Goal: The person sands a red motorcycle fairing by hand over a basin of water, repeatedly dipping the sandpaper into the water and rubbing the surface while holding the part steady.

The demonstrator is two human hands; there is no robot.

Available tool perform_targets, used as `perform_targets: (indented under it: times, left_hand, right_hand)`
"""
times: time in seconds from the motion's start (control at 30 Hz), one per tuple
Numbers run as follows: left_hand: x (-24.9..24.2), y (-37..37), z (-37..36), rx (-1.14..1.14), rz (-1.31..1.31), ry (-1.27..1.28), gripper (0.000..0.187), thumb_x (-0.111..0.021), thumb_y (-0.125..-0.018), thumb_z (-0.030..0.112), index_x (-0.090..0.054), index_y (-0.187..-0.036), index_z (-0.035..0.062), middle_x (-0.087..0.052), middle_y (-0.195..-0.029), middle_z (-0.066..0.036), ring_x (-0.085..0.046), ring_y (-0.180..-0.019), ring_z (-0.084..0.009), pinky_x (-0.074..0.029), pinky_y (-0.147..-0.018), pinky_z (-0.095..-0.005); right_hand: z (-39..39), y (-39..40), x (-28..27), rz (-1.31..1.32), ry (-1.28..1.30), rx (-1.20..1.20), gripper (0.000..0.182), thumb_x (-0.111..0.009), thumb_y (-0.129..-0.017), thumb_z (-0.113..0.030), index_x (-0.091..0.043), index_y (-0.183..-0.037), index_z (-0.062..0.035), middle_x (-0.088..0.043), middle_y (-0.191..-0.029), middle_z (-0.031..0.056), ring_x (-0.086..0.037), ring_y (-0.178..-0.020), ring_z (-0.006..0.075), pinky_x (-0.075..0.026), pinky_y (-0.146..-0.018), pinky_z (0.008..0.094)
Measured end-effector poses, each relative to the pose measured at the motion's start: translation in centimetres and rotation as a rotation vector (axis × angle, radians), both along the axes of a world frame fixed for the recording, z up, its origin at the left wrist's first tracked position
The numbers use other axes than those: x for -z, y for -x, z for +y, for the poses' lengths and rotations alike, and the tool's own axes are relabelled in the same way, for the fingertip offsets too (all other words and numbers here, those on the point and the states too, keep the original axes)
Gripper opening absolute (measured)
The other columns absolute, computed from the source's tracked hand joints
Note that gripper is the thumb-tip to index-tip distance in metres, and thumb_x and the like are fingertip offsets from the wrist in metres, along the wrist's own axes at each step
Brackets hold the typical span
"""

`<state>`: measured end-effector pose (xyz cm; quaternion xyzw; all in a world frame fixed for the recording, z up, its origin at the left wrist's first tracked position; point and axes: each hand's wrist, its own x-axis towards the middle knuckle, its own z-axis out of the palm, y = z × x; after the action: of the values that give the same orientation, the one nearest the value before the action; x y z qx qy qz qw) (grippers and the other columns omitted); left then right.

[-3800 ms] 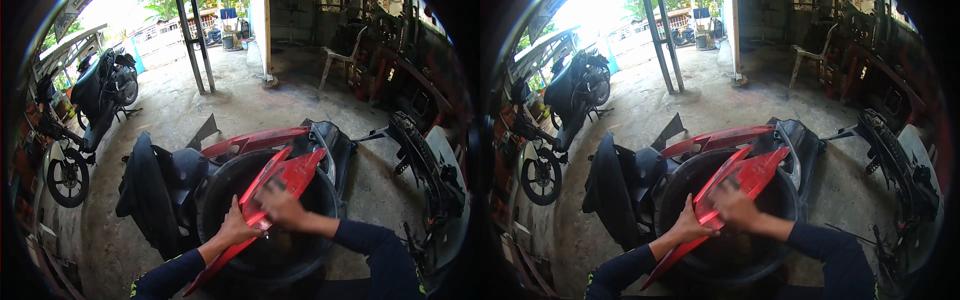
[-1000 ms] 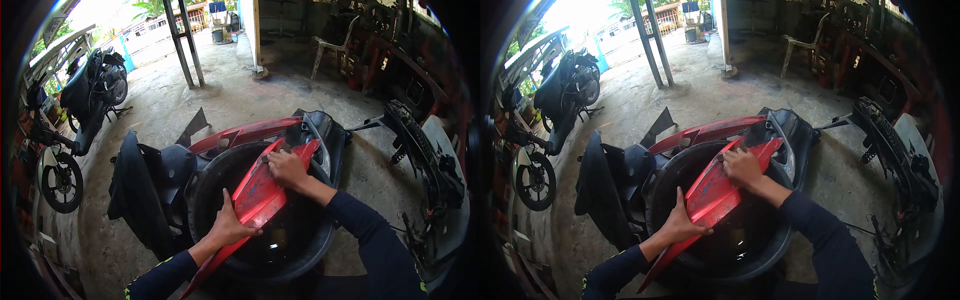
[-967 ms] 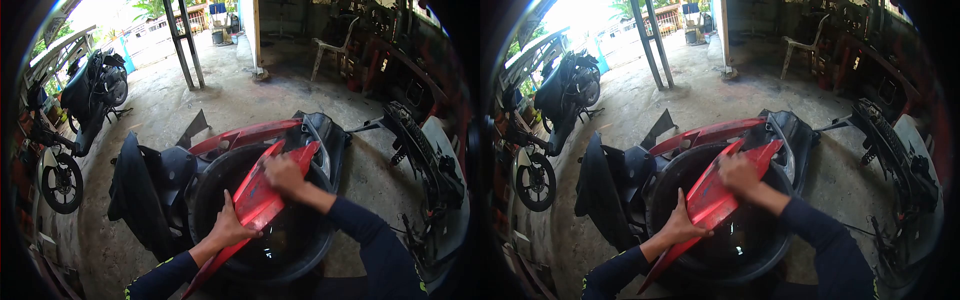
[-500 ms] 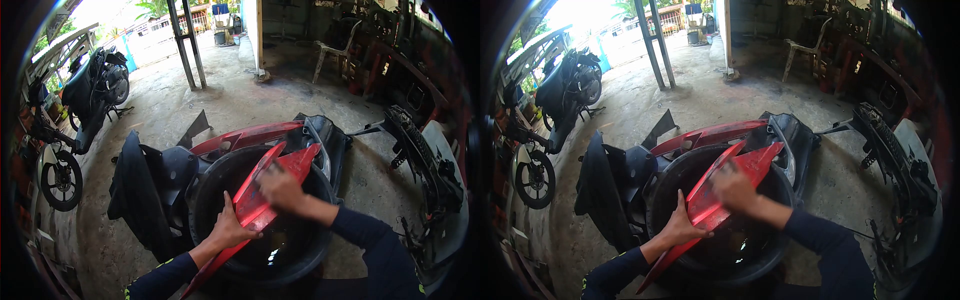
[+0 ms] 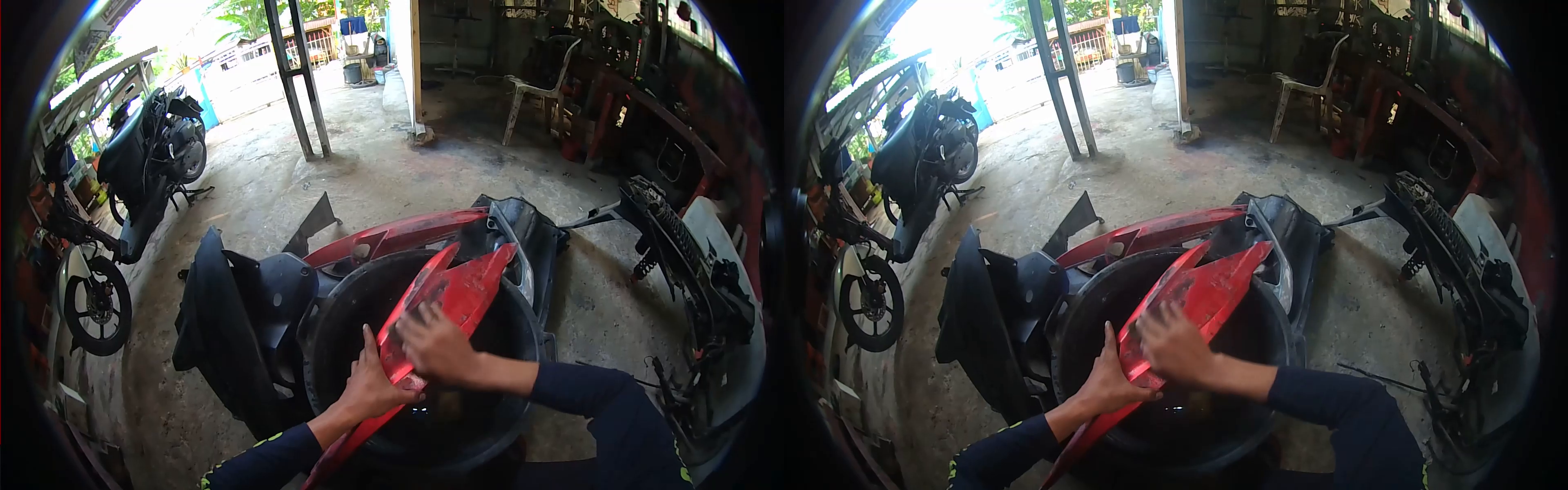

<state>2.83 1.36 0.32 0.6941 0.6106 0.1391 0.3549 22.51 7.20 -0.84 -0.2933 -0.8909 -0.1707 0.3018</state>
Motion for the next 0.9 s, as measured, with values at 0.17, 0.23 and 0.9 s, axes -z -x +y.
perform_targets:
  times: [0.17, 0.23, 0.9]
  left_hand:
    - [-0.9, -0.2, 0.0, -0.024, -0.072, 0.038, 0.161, -0.096, -0.06, 0.049, 0.019, -0.159, -0.0057, -0.037, -0.154, -0.038, -0.044, -0.137, -0.0551, -0.037, -0.118, -0.0532]
    - [-0.8, -0.3, 0.1, -0.011, -0.035, 0.013, 0.161, -0.096, -0.06, 0.048, 0.019, -0.159, -0.0061, -0.038, -0.153, -0.039, -0.045, -0.137, -0.0551, -0.037, -0.118, -0.0528]
    - [-0.2, 0.3, 0.6, 0.043, -0.084, -0.007, 0.161, -0.095, -0.062, 0.049, 0.021, -0.155, -0.013, -0.036, -0.153, -0.04, -0.041, -0.142, -0.0516, -0.028, -0.123, -0.0505]
  right_hand:
    - [9.7, -5.5, 3.2, -0.126, 0.215, 0.24, 0.03, -0.061, -0.087, -0.023, -0.071, -0.103, 0.0002, -0.067, -0.106, 0.0202, -0.066, -0.1, 0.044, -0.052, -0.093, 0.0586]
    - [6.3, -2.4, 2.3, -0.106, 0.12, 0.234, 0.03, -0.061, -0.087, -0.023, -0.071, -0.103, 0.0006, -0.066, -0.106, 0.0201, -0.065, -0.101, 0.0444, -0.052, -0.092, 0.0586]
    - [2.7, -2.0, 1.1, -0.05, 0.074, 0.124, 0.032, -0.064, -0.09, -0.022, -0.071, -0.113, -0.0003, -0.071, -0.115, 0.0159, -0.069, -0.104, 0.0422, -0.048, -0.106, 0.0603]
